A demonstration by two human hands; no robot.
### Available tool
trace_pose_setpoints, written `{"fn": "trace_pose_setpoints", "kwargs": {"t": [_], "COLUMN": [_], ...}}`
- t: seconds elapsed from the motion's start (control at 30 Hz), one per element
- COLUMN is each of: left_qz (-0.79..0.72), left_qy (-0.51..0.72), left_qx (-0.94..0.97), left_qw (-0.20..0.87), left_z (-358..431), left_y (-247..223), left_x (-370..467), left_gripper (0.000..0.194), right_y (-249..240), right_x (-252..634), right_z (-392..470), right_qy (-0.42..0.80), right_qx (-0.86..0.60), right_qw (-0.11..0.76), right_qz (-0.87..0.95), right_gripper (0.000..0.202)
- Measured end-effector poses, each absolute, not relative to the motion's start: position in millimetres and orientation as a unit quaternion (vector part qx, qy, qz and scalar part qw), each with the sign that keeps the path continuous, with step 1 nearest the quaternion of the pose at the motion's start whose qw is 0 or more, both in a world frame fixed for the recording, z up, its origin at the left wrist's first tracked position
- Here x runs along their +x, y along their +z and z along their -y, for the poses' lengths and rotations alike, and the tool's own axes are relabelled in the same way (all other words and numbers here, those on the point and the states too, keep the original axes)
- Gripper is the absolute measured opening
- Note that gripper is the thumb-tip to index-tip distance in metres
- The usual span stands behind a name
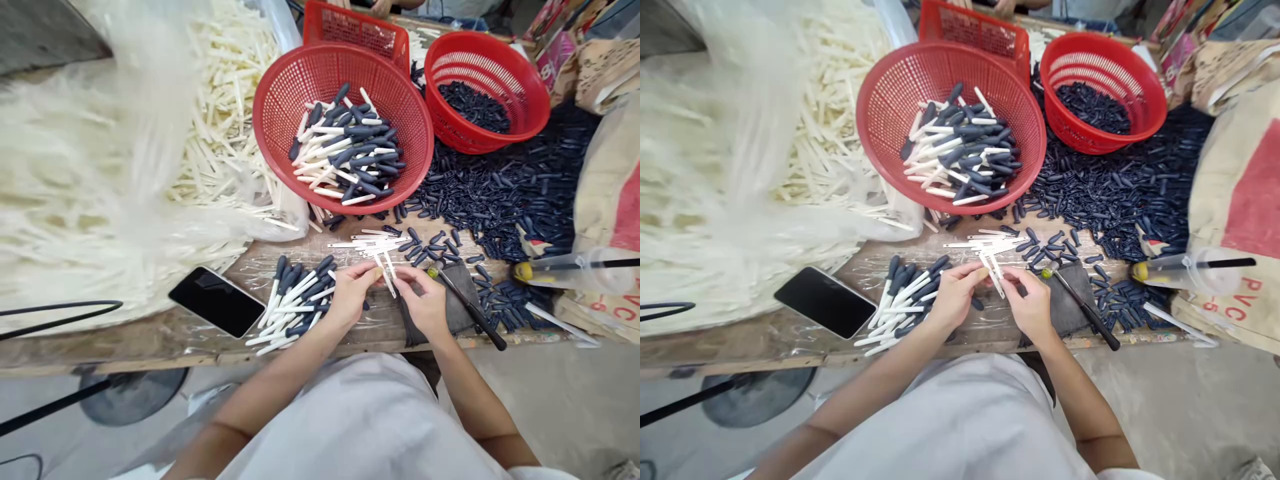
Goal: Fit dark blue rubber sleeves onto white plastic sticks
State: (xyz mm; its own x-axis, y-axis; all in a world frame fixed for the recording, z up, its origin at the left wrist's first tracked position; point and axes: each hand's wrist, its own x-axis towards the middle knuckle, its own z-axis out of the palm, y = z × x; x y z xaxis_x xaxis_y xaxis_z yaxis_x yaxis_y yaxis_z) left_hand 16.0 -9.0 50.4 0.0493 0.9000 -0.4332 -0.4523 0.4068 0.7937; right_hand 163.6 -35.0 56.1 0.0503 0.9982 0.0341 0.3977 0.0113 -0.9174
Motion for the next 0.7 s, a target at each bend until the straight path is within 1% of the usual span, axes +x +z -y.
{"fn": "trace_pose_setpoints", "kwargs": {"t": [0.07, 0.2, 0.4, 0.7], "left_qz": [-0.484, -0.490, -0.503, -0.494], "left_qy": [0.492, 0.496, 0.487, 0.498], "left_qx": [0.244, 0.256, 0.267, 0.272], "left_qw": [0.682, 0.669, 0.662, 0.659], "left_z": [10.4, 12.7, 15.0, 18.5], "left_y": [50.7, 51.7, 54.0, 54.1], "left_x": [16.4, 17.5, 17.6, 17.6], "left_gripper": [0.014, 0.012, 0.014, 0.011], "right_y": [53.9, 49.0, 49.3, 53.3], "right_x": [164.7, 167.0, 167.2, 164.0], "right_z": [36.0, 37.4, 41.0, 45.9], "right_qy": [0.420, 0.449, 0.451, 0.432], "right_qx": [-0.588, -0.577, -0.578, -0.574], "right_qw": [0.405, 0.402, 0.400, 0.408], "right_qz": [0.560, 0.551, 0.550, 0.563], "right_gripper": [0.020, 0.021, 0.022, 0.022]}}
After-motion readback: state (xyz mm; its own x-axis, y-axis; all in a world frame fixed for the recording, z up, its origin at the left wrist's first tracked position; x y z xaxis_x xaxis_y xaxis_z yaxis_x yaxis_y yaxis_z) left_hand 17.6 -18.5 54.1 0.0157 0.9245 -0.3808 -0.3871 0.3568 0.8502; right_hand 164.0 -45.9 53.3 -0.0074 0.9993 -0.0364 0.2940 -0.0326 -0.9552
